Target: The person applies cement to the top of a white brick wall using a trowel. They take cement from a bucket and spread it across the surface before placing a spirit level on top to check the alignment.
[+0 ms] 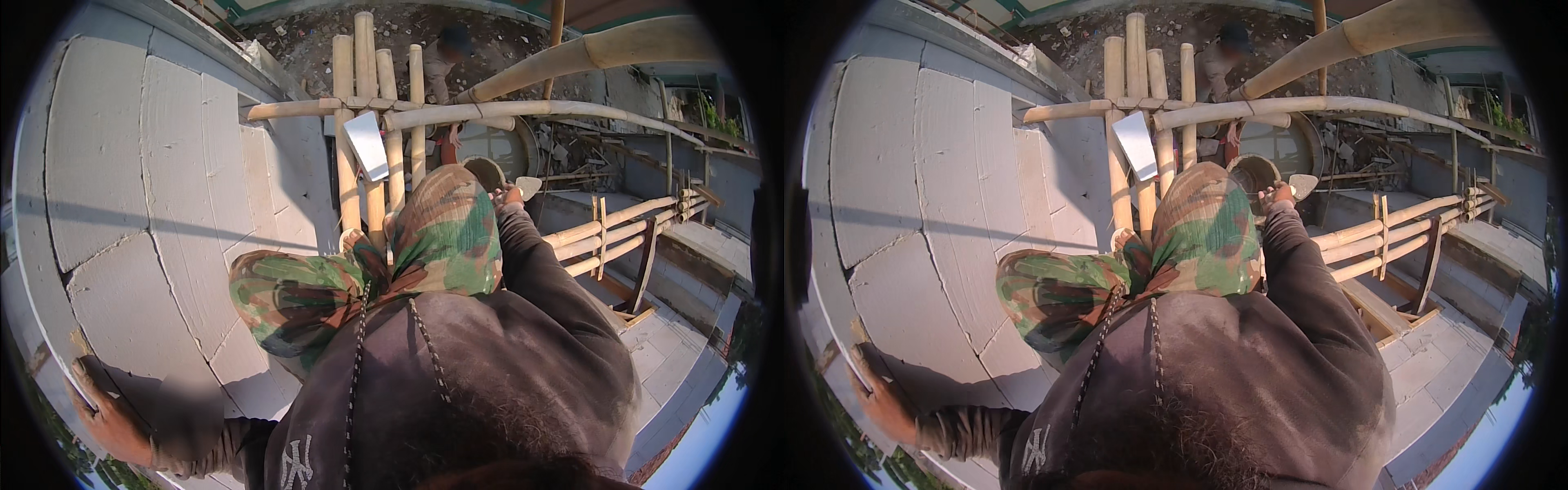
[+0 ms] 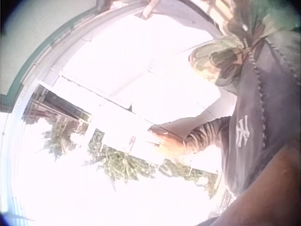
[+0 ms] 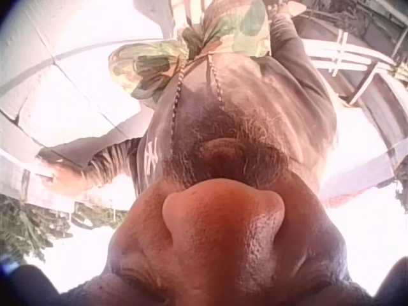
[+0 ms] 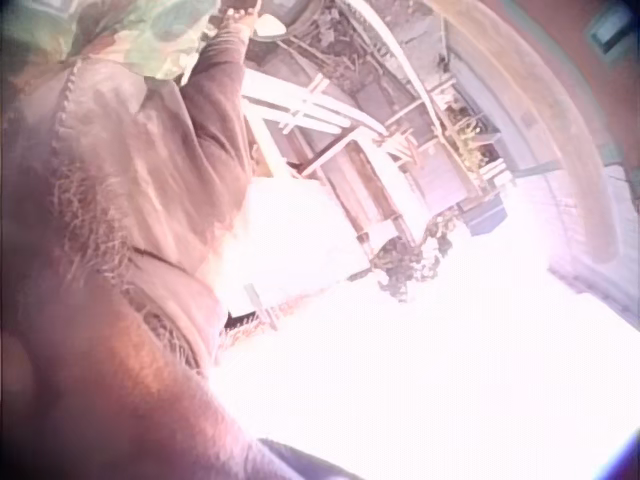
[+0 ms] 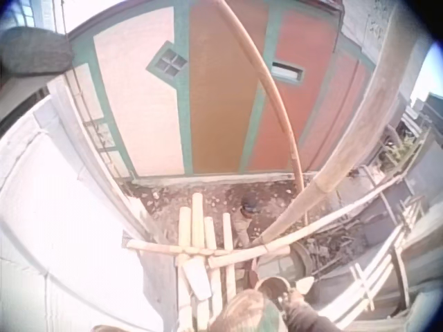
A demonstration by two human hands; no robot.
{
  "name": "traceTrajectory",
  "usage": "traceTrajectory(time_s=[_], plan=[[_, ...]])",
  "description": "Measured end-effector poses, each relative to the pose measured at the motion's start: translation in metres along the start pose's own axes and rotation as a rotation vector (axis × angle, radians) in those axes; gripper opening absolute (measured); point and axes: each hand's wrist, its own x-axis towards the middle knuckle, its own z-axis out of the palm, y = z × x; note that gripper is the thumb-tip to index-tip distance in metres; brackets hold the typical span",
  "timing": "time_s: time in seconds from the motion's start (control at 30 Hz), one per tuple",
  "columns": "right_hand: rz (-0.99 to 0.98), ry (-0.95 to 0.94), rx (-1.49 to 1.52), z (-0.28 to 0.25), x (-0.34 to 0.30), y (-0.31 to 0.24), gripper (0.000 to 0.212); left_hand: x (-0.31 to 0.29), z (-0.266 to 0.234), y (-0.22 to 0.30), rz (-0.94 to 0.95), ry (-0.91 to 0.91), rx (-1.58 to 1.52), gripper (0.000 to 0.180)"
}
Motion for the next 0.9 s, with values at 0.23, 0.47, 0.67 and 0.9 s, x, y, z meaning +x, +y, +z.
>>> traceTrajectory(time_s=[0.23, 0.47, 0.67, 0.9], plan=[[-0.021, 0.001, 0.020, 0.052, 0.106, 0.009, 0.022, 0.003, 0.000, -0.015, 0.140, 0.102, 0.178, 0.058], [0.021, -0.131, 0.141, 0.063, 0.176, 0.014, 0.017, 0.006, 0.007, -0.013, 0.070, 0.126, 0.107, 0.064], [0.007, -0.198, 0.042, 0.073, 0.200, 0.034, 0.034, 0.000, -0.010, 0.010, 0.063, 0.158, 0.302, 0.060], [0.030, -0.240, 0.103, 0.090, 0.229, 0.040, 0.025, 0.005, -0.029, 0.038, -0.317, 0.076, 0.040, 0.039]])
